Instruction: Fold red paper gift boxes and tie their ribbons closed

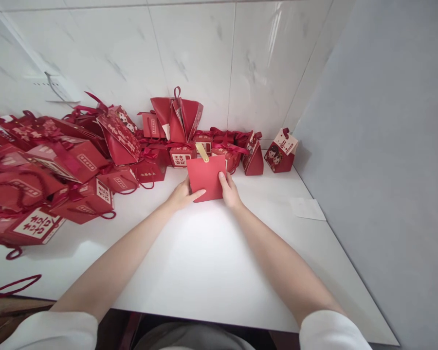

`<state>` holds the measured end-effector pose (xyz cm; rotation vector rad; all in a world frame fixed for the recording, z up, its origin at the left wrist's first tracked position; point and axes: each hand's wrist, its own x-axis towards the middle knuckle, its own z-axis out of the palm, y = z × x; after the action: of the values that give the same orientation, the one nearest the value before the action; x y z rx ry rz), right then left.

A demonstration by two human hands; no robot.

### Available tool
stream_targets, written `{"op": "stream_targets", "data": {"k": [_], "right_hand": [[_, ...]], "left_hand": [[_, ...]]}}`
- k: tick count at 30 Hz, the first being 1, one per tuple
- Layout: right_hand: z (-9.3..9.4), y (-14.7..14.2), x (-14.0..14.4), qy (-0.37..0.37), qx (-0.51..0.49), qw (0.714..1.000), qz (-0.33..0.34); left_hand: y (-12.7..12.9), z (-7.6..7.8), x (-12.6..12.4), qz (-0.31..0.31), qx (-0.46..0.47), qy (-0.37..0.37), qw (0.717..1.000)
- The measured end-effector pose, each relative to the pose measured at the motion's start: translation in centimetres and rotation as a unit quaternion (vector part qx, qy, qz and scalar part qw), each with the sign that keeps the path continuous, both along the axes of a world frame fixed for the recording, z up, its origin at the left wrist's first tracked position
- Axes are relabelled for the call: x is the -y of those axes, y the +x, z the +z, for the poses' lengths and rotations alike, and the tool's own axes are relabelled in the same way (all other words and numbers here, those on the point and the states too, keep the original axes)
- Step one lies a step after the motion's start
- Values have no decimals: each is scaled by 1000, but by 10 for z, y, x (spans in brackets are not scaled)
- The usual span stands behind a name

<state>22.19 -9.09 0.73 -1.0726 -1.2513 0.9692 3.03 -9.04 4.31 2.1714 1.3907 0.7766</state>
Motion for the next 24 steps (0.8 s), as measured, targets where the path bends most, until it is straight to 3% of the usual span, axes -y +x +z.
{"op": "stream_targets", "data": {"k": [8,15,20,24], "right_hand": [[0,0,2,-18,85,996,-22],[4,-2,11,40,144,989,3],[4,-3,10,28,144,989,5],[4,-4,7,60,151,986,-28]], "left_hand": [[-6,-10,-13,30,85,-14,996],[-9,-13,-20,89,129,-22,987],[-9,-15,-20,71,186,-23,980],[-9,-18,-21,57,205,-25,977]]}}
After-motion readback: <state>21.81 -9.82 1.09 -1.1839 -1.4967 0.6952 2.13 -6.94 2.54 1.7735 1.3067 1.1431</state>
